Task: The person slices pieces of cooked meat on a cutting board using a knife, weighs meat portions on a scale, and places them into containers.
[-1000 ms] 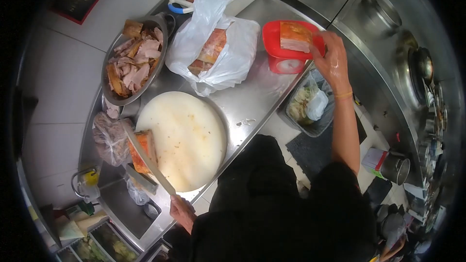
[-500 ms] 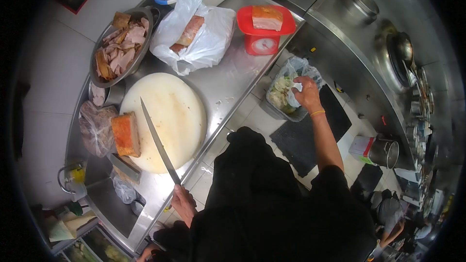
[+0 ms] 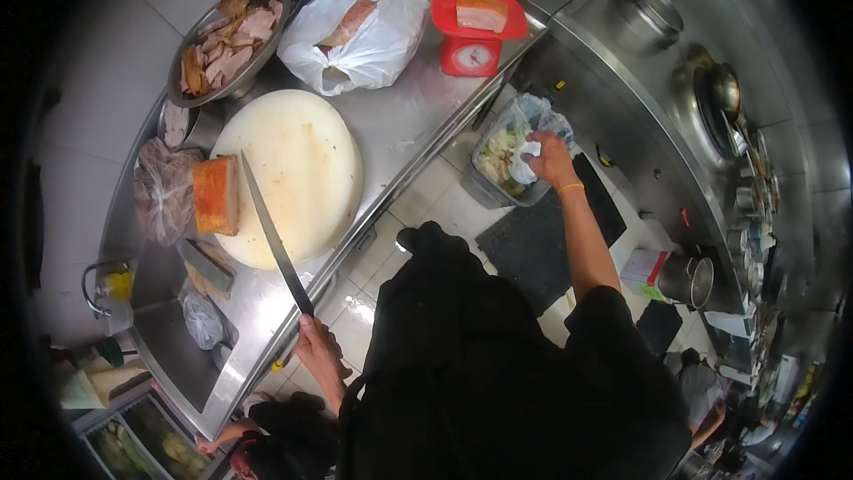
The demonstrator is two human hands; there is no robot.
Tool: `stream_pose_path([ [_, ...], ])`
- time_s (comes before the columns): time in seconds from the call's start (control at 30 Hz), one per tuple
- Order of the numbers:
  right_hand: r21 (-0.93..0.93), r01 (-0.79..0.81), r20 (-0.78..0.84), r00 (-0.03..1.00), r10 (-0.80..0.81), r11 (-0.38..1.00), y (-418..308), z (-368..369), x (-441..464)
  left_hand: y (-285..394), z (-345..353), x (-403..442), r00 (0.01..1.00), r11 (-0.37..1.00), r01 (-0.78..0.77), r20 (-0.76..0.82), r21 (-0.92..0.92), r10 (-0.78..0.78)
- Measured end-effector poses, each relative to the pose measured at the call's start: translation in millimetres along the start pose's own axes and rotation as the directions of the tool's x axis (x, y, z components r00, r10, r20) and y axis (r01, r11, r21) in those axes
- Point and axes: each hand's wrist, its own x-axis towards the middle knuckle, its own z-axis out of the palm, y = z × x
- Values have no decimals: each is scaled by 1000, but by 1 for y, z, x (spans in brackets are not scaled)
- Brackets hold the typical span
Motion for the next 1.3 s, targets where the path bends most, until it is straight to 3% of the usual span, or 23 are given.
stream_pose_path([
  [0.13, -63, 111, -30, 993, -113, 992, -18, -20, 22, -7, -5, -6, 1000, 1000, -9, -7, -24, 9],
  [0.33, -152, 300, -205, 923, -327, 942, -57, -63, 107, -14, -11, -17, 998, 998, 44, -38, -36, -46],
  [0.53, -190, 349, -243, 889, -389, 918, -103, -84, 214, -10, -5, -16, 994, 997, 31, -100, -76, -39],
  [0.63, -266, 271, -58, 954, -296, 925, -120, -81, 251, -7, 0, -11, 990, 999, 29, -139, -35, -34],
  [0.73, -300, 356, 64, 933, -354, 885, -113, -72, 288, -4, 4, -4, 990, 996, -7, -141, -86, -5],
  [0.87, -314, 305, 272, 936, -222, 899, -121, -69, 303, 18, 23, -6, 978, 996, 14, -205, -90, -32],
  [1.07, -210, 366, 310, 904, -293, 906, -117, -60, 313, 23, 37, 6, 978, 994, 64, -193, -86, -79],
  [1.17, -187, 323, 287, 921, -263, 928, -123, -63, 309, 29, 42, 12, 981, 995, 71, -175, -72, -83],
  [1.27, -294, 262, 311, 936, -167, 919, -137, -71, 308, 27, 41, 18, 984, 995, 71, -158, -67, -81],
  [1.3, -235, 293, 242, 941, -236, 927, -142, -73, 306, 27, 41, 19, 983, 996, 69, -166, -63, -79],
])
